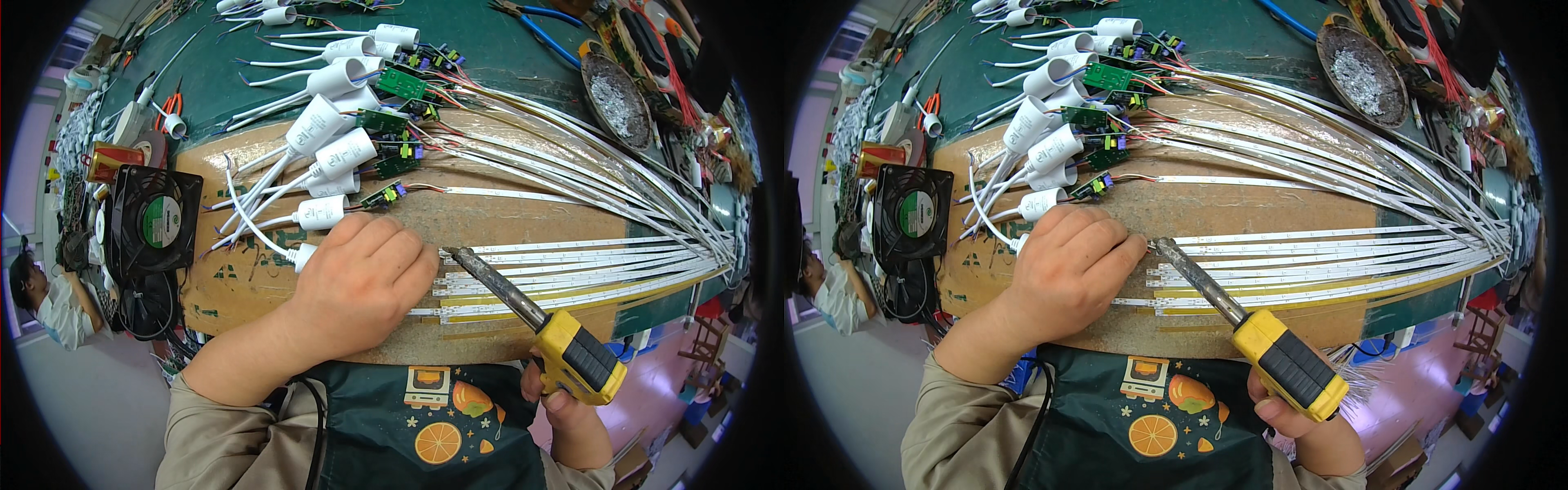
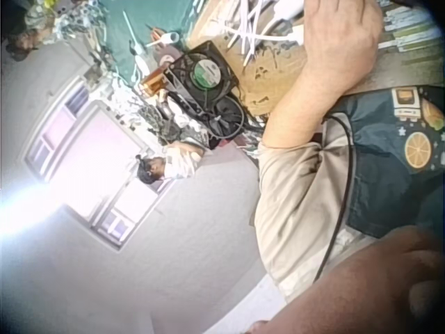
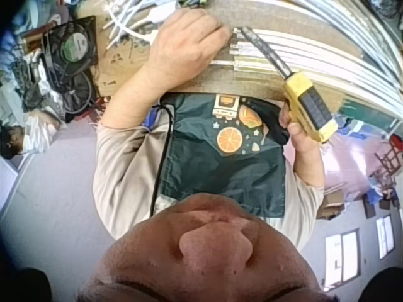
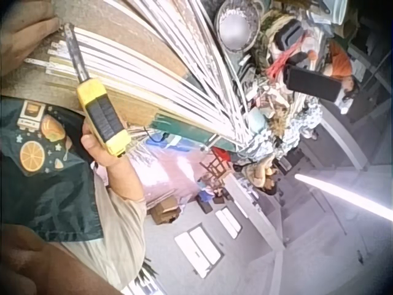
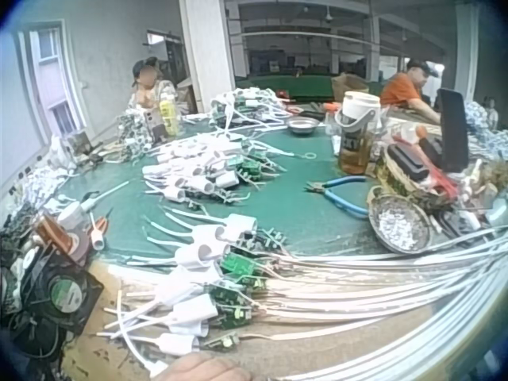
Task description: The person solders wires to an LED strip and a circuit board with a soldering iron, then assembles the circuit board and LED strip into a plastic housing with pliers.
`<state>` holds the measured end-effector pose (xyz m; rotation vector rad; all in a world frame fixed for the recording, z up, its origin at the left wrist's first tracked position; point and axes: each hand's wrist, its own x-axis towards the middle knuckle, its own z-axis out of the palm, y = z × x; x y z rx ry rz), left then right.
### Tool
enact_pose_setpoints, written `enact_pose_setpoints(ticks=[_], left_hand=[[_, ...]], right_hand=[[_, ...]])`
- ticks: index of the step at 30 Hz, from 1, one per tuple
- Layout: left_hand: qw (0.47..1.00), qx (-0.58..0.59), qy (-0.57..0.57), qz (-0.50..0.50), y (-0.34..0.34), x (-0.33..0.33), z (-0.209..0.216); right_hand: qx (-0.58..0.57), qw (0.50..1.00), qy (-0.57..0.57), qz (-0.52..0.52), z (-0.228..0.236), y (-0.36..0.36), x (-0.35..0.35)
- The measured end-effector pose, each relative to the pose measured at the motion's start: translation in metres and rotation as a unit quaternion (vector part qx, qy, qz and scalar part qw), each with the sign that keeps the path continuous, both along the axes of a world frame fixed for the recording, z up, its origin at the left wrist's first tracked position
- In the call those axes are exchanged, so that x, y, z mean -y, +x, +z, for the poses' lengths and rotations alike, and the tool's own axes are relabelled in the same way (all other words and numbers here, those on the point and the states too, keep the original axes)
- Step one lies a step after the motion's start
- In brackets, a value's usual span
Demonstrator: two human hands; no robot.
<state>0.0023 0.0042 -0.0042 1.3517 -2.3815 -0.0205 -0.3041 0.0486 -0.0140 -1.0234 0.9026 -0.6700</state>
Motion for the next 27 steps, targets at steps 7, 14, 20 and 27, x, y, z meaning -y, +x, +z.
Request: enact_pose_setpoints(ticks=[7, 14, 20, 27], left_hand=[[1.0, -0.002, -0.006, 0.0, 0.0, -0.001, -0.002], [1.0, -0.002, -0.001, -0.002, 0.0, -0.001, -0.002], [1.0, -0.004, -0.006, -0.001, 0.001, -0.001, -0.002], [1.0, -0.003, -0.007, -0.003, -0.001, 0.0, -0.002]], right_hand=[[-0.028, 0.999, -0.017, 0.006, -0.001, -0.001, -0.001], [-0.08, 0.997, 0.019, 0.002, -0.008, -0.013, -0.008], [-0.025, 1.0, 0.01, 0.005, -0.004, -0.007, -0.003], [-0.012, 0.994, 0.094, -0.048, 0.006, 0.004, 0.0]])
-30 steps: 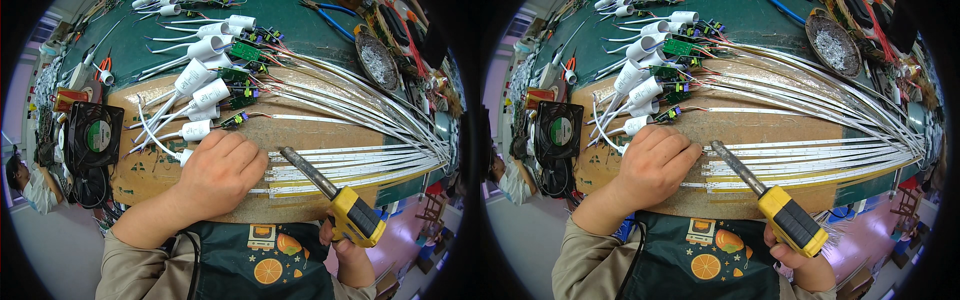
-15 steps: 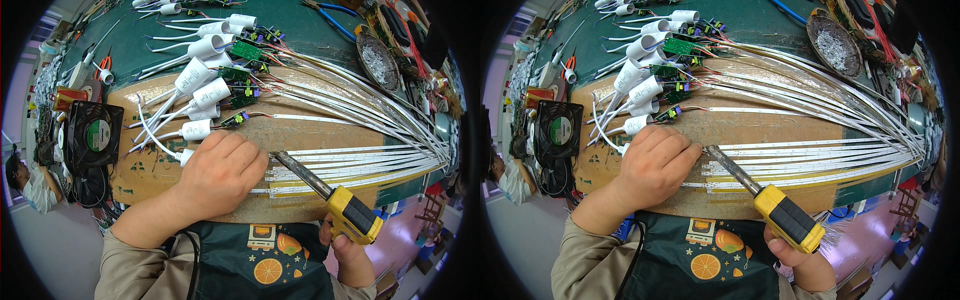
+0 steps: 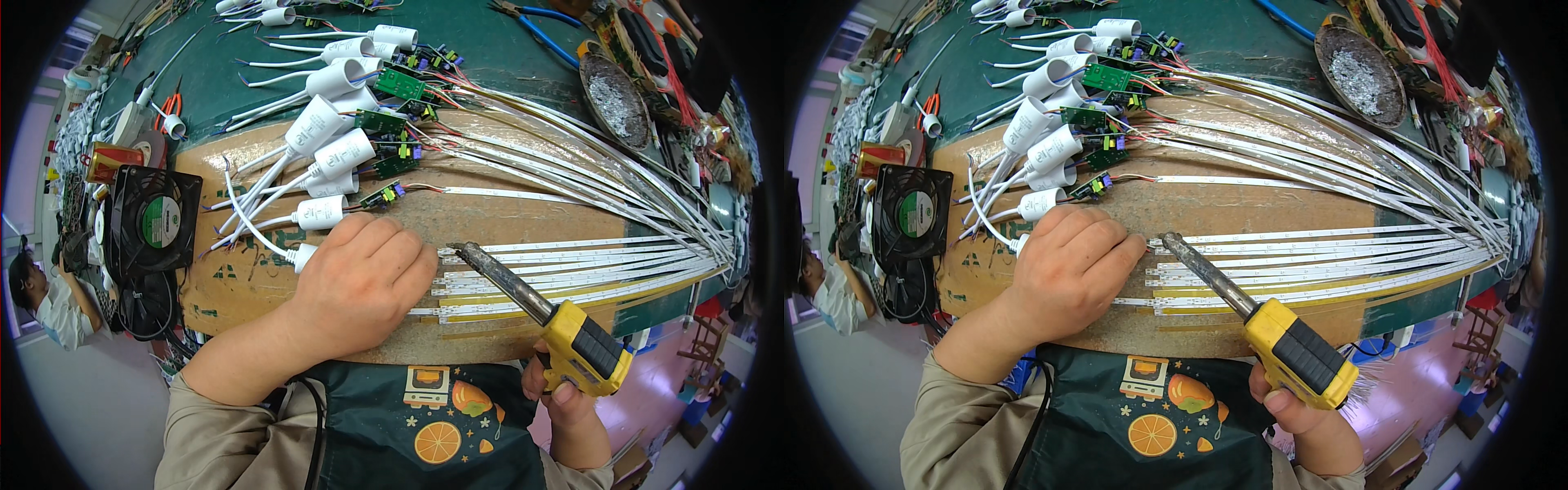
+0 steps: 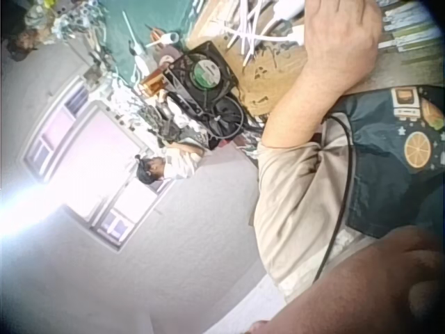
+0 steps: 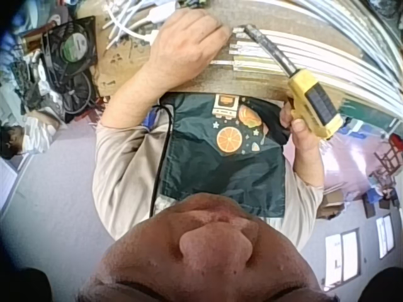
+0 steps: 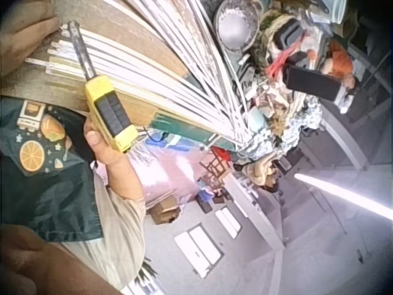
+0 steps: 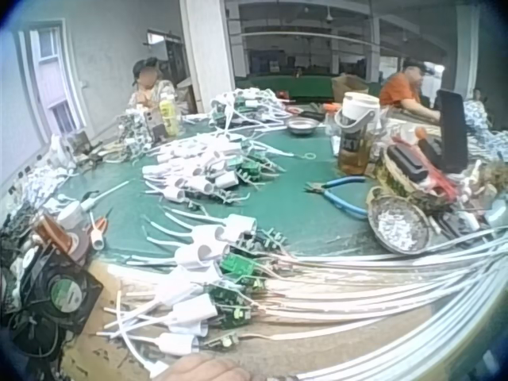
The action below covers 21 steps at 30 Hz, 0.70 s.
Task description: The person solders wires to an LED strip and a circuit board with a soldering iron, then assembles the circuit board and LED strip into a plastic housing with pliers.
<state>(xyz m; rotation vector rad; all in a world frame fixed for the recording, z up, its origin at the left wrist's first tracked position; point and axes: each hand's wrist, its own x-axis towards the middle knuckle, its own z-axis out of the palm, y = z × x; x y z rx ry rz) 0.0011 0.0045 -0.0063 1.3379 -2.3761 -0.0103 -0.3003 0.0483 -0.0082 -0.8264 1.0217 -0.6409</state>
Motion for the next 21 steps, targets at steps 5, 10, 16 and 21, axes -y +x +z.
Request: enact_pose_setpoints(ticks=[5, 10, 16, 21], left_hand=[[1.0, -0.006, -0.015, 0.002, -0.0006, -0.0002, -0.0008], [1.0, -0.007, -0.018, -0.002, 0.0004, 0.0008, -0.0014], [1.0, -0.002, -0.01, 0.0, 0.001, 0.0001, 0.0005], [1.0, -0.005, -0.008, -0.001, 0.0007, 0.0005, 0.0008]], right_hand=[[0.029, 0.999, 0.019, -0.026, 0.006, 0.0071, 0.0018], [0.034, 0.999, 0.015, -0.036, 0.0055, 0.0087, 0.0029], [0.034, 0.999, 0.011, -0.028, 0.0056, 0.0057, 0.0027], [0.035, 0.999, 0.026, -0.021, 0.0069, 0.0032, 0.0029]])
